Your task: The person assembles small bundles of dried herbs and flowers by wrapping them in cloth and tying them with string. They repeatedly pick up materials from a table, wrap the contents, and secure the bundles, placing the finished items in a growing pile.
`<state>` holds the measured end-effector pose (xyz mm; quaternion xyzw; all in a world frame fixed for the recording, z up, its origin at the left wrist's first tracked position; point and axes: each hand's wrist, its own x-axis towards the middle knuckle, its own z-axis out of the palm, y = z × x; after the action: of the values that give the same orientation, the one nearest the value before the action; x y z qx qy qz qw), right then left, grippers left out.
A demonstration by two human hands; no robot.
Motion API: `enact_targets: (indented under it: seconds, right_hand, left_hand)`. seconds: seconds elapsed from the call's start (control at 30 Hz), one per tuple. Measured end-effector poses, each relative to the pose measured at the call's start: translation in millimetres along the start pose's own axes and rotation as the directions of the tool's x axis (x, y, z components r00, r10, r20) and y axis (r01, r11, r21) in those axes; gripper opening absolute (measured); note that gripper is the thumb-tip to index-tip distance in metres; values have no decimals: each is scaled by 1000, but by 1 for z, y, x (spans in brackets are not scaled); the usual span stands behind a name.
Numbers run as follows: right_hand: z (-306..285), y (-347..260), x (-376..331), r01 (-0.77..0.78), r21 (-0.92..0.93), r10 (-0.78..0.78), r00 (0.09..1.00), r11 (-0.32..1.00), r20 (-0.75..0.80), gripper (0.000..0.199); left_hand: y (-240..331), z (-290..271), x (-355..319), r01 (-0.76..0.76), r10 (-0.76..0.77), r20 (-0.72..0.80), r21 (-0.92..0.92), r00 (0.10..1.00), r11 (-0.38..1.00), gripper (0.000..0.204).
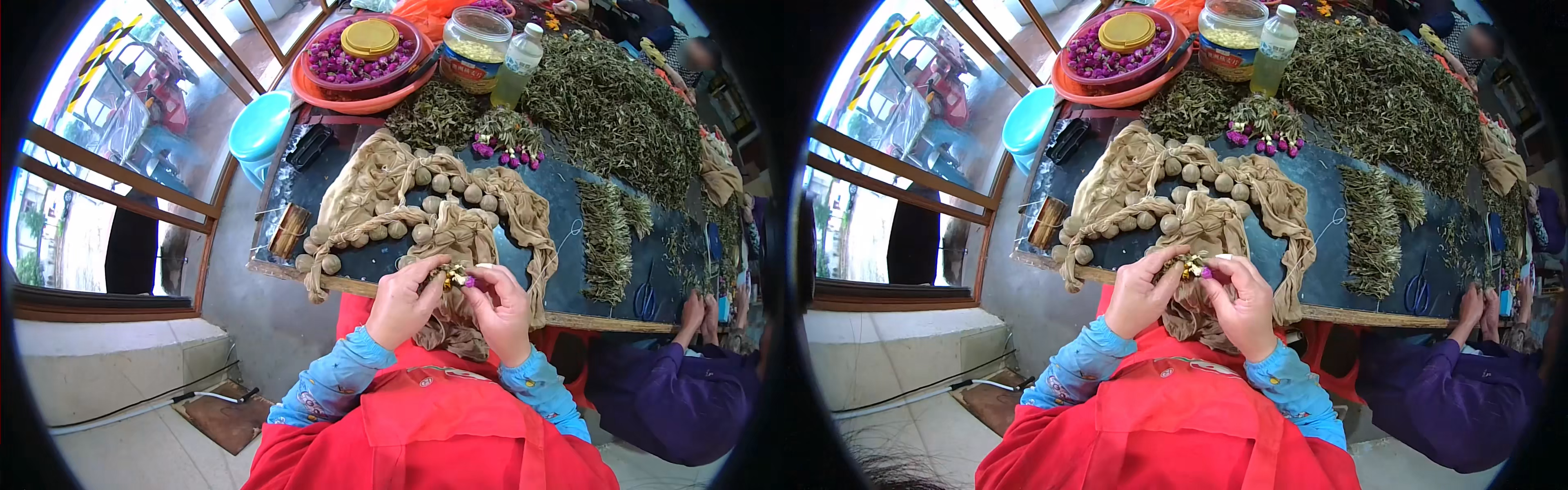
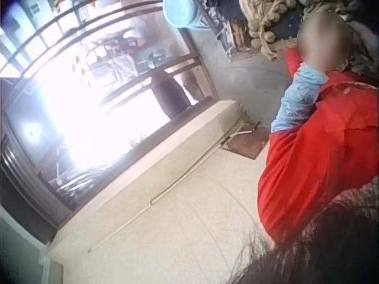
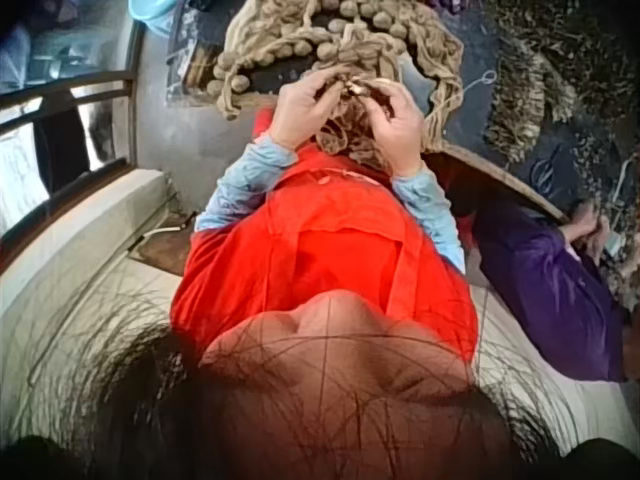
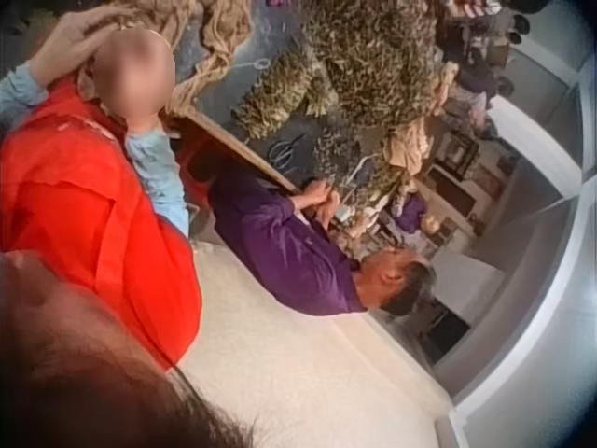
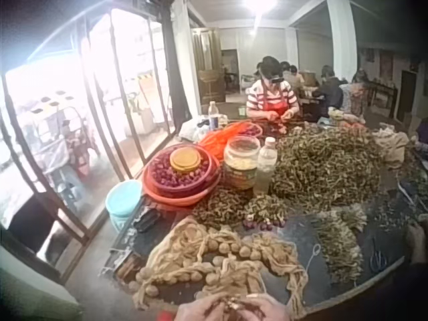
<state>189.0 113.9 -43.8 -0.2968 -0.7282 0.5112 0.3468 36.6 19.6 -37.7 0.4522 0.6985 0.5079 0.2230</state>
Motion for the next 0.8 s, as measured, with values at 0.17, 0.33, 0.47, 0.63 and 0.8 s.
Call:
enact_targets:
  seconds: [0.17,0.33,0.47,0.63,0.8]
  right_hand:
    - [2,-15,0,286,-257,-275,958,923,79,23]
    - [-2,-10,9,274,-236,-238,956,932,171,22]
    - [-2,-14,10,212,-223,-181,972,952,150,21]
    - [5,-23,0,308,-363,-293,951,880,97,26]
    - [-1,-28,-3,349,-310,-320,937,884,143,33]
  left_hand:
    - [-1,3,0,38,-38,-12,-2,999,999,36]
    - [3,0,-6,69,-64,84,-52,994,996,45]
    - [10,-3,-8,156,-142,156,-80,978,985,47]
    - [14,-3,-7,146,-123,175,-126,977,981,47]
    - [5,-4,-9,94,-68,137,-191,988,977,46]
